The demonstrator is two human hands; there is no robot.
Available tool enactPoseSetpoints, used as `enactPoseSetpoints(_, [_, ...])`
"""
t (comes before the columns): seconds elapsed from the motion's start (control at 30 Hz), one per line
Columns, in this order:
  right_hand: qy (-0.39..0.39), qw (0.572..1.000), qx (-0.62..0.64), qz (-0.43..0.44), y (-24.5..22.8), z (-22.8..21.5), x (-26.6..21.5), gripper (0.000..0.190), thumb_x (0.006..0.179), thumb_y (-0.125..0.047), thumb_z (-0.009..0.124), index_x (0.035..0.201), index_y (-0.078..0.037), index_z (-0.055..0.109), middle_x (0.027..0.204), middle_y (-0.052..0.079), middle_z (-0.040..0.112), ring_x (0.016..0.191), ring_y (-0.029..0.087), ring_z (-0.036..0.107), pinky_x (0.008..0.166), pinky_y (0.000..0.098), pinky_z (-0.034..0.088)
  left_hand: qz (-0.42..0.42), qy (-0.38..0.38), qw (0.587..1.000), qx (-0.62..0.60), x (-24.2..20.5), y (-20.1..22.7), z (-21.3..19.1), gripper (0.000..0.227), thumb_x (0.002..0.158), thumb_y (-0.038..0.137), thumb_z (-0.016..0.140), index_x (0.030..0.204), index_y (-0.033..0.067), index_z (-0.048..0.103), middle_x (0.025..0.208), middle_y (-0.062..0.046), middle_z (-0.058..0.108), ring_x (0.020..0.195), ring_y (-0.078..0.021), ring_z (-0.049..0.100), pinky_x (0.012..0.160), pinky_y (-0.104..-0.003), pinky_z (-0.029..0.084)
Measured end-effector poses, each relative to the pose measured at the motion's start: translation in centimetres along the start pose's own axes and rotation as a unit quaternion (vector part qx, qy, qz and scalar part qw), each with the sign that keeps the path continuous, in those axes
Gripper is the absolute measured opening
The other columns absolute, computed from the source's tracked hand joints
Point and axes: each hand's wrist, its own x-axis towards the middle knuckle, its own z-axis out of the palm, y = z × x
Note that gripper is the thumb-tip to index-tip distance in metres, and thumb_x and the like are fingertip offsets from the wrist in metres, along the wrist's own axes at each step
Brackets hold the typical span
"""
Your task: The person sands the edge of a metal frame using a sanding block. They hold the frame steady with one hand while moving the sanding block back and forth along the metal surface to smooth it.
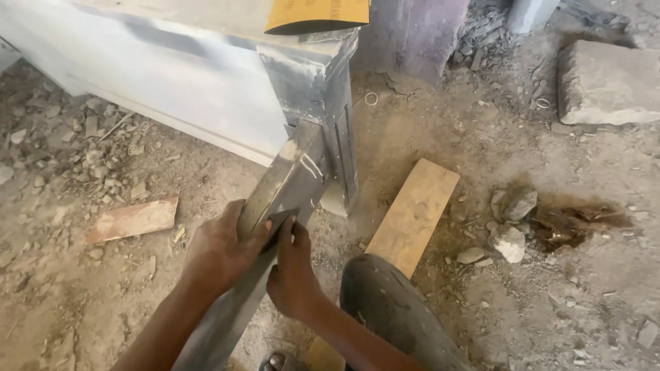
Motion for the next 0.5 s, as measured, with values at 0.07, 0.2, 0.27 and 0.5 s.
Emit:
enactPoseSetpoints(0.07, [-0.070,0.996,0.055,-0.017,-0.4,-0.7,0.8,0.104,0.088,0.007,0.062,0.178,0.011,0.012,0.162,0.045,0.033,0.152,0.068,0.041,0.128,0.0566,0.044,0.000,0.005,1.000,0.000,0.0,-0.1,-0.2,0.072,0.091,0.069,0.073,0.153,0.0318,0.065,0.117,-0.025,0.085,0.122,-0.0473,0.079,0.103,-0.062,0.063])
enactPoseSetpoints(0.2, [0.016,0.996,0.091,0.000,-4.4,-3.0,2.1,0.085,0.093,0.008,0.064,0.166,0.020,0.022,0.154,0.047,0.037,0.136,0.064,0.047,0.113,0.0598,0.041,0.078,0.056,0.995,-0.030,0.0,-2.1,0.6,0.059,0.104,0.057,0.064,0.147,0.0168,0.067,0.109,-0.035,0.081,0.112,-0.0568,0.077,0.092,-0.072,0.058])
enactPoseSetpoints(0.27, [0.003,0.979,0.193,-0.061,-8.1,-4.6,1.4,0.100,0.093,0.022,0.055,0.179,0.013,0.003,0.177,0.049,0.017,0.166,0.061,0.020,0.139,0.0579,0.017,0.108,0.086,0.990,-0.036,0.6,-1.7,0.3,0.055,0.107,0.057,0.062,0.141,0.0129,0.070,0.100,-0.038,0.079,0.105,-0.0585,0.078,0.085,-0.075,0.057])
enactPoseSetpoints(0.5, [-0.094,0.990,0.086,0.063,-6.7,-4.6,1.6,0.106,0.090,0.009,0.059,0.173,0.006,-0.007,0.180,0.039,0.004,0.154,0.063,0.044,0.112,0.0615,0.056,0.063,0.032,0.993,-0.093,-0.3,-1.5,-0.7,0.061,0.109,0.067,0.045,0.139,0.0217,0.073,0.106,-0.024,0.085,0.109,-0.0463,0.079,0.092,-0.062,0.055])
